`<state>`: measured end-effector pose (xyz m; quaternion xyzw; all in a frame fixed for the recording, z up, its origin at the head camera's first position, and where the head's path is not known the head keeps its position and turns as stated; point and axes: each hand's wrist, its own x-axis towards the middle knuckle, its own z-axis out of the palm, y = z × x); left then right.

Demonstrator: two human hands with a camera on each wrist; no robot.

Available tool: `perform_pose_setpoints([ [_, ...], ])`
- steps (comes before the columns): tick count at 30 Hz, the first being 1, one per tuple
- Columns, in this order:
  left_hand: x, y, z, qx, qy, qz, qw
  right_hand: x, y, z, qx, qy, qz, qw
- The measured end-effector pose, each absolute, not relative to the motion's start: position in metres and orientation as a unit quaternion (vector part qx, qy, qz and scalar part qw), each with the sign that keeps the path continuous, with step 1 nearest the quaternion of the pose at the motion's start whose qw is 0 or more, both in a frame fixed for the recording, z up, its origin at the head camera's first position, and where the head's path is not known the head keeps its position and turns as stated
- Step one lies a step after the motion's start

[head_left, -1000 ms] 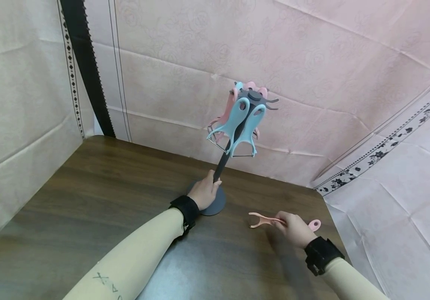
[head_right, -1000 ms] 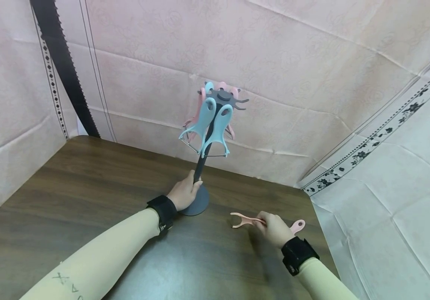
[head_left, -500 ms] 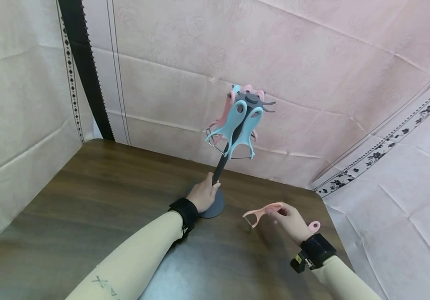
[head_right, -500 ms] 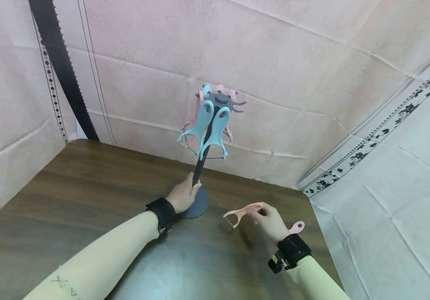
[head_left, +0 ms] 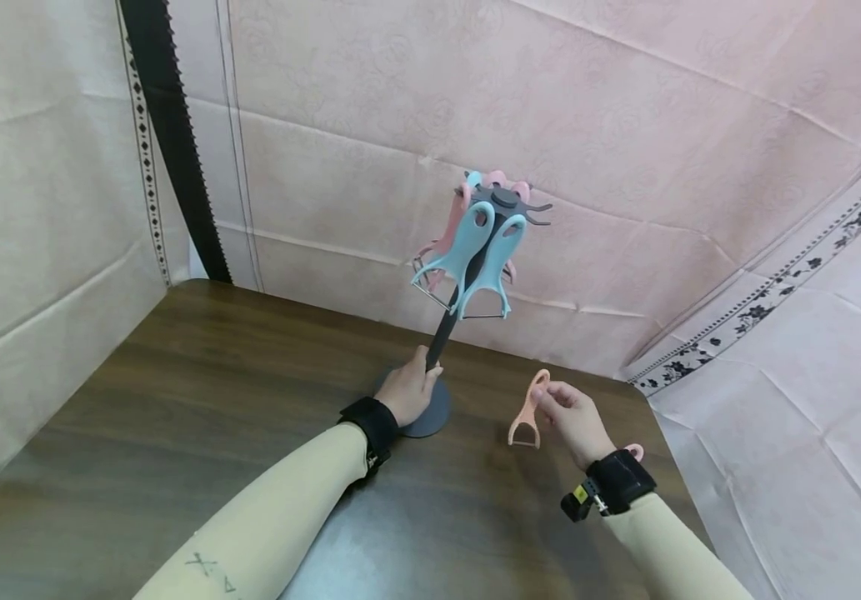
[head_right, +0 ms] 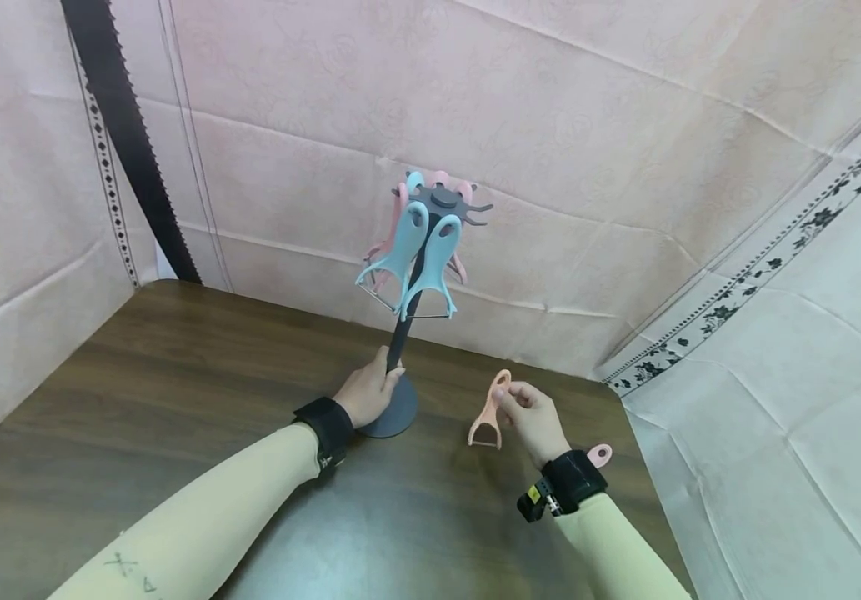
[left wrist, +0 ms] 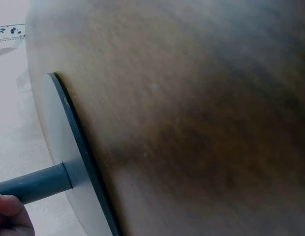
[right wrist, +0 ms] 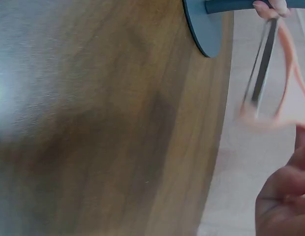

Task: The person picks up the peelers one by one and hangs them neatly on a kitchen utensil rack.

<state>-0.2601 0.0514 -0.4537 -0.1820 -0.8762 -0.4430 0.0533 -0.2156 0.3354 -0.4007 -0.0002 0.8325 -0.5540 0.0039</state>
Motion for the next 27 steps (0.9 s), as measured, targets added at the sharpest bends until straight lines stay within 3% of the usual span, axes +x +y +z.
perform_pose_setpoints([
  [15,-0.262,0.051,-0.455,-0.179,-0.877,-0.443,0.054,-0.243,0.295,-0.32,-0.108,0.783,-0.605,-0.09],
  [27,-0.261,0.051,-0.454,-0.176,-0.878,-0.443,0.047,-0.25,0.272,-0.281,-0.143,0.759,-0.624,-0.116],
])
